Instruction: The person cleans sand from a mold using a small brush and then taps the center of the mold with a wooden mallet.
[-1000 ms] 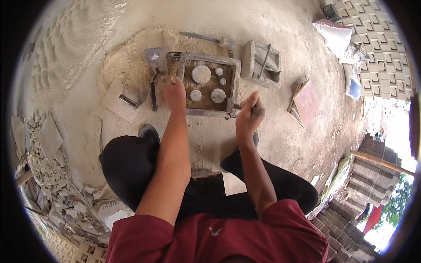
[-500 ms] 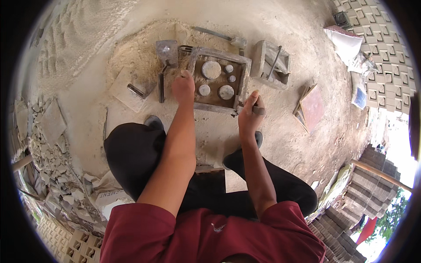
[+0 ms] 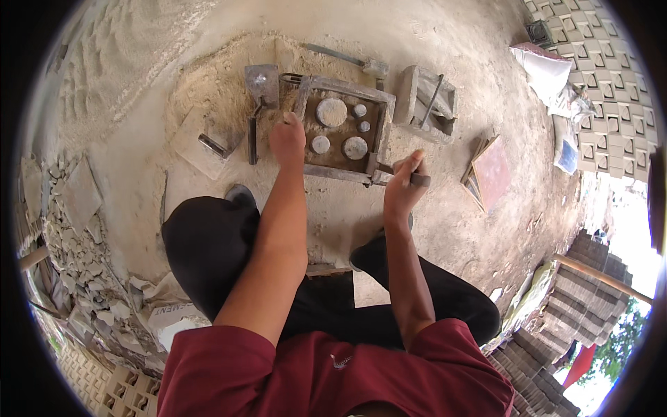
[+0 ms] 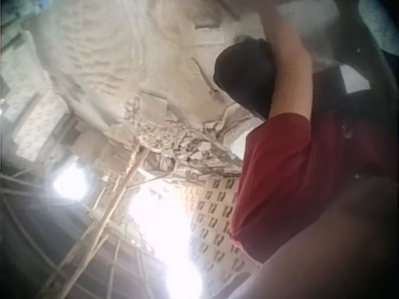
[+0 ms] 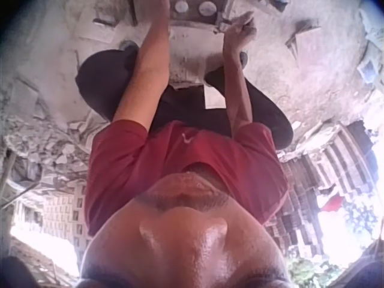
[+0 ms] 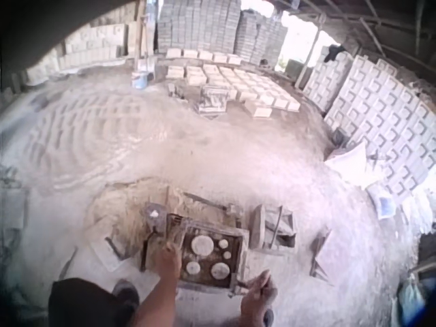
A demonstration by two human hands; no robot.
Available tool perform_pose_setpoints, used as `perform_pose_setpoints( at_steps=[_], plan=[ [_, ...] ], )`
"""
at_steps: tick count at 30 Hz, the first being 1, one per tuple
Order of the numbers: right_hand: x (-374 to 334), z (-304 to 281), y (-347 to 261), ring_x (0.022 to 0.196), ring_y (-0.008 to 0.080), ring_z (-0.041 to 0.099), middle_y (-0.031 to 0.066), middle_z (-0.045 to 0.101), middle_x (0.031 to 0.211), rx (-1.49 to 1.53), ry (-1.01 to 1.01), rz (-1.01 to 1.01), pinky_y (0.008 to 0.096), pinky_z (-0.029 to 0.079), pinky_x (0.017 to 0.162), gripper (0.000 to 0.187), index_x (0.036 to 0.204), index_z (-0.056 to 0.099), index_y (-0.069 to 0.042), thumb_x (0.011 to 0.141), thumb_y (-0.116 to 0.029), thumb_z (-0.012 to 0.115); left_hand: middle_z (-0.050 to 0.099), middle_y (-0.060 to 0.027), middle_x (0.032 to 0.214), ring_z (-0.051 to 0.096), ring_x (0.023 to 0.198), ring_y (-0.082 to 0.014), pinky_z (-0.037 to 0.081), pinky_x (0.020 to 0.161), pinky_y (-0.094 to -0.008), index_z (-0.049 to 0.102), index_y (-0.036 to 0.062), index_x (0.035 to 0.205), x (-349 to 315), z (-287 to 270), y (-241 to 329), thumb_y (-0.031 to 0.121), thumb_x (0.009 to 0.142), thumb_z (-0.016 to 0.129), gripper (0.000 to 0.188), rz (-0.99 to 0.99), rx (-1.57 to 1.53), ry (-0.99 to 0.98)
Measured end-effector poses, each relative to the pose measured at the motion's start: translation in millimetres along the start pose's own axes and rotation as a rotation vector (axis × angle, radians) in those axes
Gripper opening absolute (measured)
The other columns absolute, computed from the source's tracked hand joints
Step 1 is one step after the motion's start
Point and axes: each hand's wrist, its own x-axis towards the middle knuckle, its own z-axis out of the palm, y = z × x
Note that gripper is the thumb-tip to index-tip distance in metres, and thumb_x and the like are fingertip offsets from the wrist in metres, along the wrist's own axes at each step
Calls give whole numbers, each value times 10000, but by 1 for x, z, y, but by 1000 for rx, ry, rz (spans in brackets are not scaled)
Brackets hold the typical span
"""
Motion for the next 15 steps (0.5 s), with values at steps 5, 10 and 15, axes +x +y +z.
perform_pose_setpoints(
  at_steps=[5,10,15],
  plan=[
    [20,0,13,530,75,359,-12,411,550,179,-202,-78,277,294,470,509,619,415,-31,1011,-354,449,646,-283,993,622,937,-433,485,843,-520,663,-73,982,4,10,-3,455,937,345,617,29,1,29],
    [32,0,-31,484,58,321,-23,382,491,271,-180,34,267,250,446,557,551,375,-52,1017,-353,431,648,-271,1011,620,953,-425,485,843,-518,661,-68,1006,15,8,-11,465,939,336,627,-20,12,-35],
    [22,2,-16,492,64,371,-9,420,501,236,-100,-78,257,284,458,547,561,434,-38,1020,-337,424,649,-258,1026,612,968,-429,474,851,-523,674,-52,987,5,8,-1,476,940,331,631,29,7,-2]
  ],
)
